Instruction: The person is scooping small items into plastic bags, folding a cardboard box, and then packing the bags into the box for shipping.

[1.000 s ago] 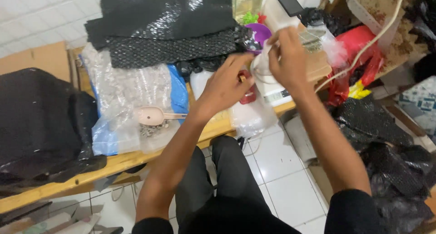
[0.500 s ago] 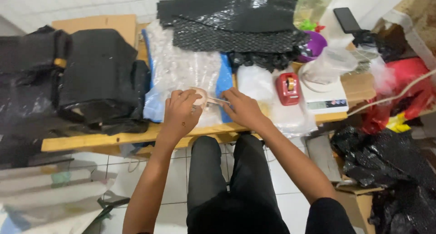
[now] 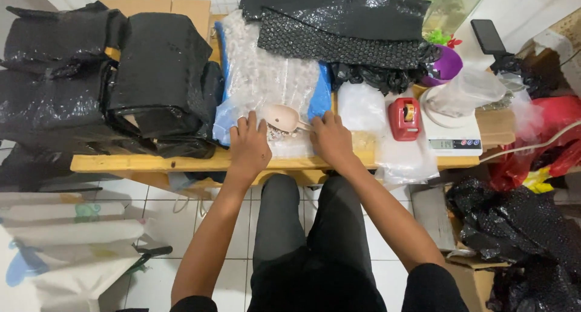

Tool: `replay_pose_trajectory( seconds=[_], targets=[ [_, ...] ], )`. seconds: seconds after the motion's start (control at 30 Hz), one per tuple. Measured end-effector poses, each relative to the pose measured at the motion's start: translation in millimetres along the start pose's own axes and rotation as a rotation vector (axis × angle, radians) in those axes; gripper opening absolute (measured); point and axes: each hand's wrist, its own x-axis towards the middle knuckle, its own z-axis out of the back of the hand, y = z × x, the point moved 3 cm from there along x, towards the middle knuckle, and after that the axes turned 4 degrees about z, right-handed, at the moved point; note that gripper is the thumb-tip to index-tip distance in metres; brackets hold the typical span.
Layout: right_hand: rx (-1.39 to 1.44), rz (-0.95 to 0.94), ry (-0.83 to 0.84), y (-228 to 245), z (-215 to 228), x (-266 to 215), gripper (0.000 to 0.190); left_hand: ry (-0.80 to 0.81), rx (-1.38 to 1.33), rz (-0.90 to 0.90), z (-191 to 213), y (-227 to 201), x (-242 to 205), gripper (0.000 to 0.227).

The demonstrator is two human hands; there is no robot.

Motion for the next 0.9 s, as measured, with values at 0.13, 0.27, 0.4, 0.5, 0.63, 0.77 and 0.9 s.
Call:
replay_pose_trajectory(
  seconds=[0.13,0.27,0.4,0.5,0.63,0.77,0.9],
  targets=[
    [0.043,0.032,-0.023,-3,5,-2,0.025,-0.002,-0.046,0.044,3,-1,6,0.058],
    [0.41,-0.075,0.07,-5,9,-3,0.03,-0.174,0.024,0.139,9,4,8,0.058],
    [0.799,-0.106,0.006,9,19,-2,0.024,-0.117,-0.074,0.306,24,-1,9,0.065],
    [0.837,-0.08,0.006,30,27,5,0.024,-0.021,-0.293,0.313,35,0,7,0.064],
    [0.97,-0.058,-0.026,44,23,21,0.031,0.067,-0.514,0.36,50,4,10,0.069],
    [1.045,-0.059,-0.109,55,36,24,0.024,0.122,-0.754,0.415,39,17,15,0.073],
    [0.843,-0.06,-0.351,46,42,23,0.02,0.113,-0.93,0.44,55,16,17,0.075]
  ],
)
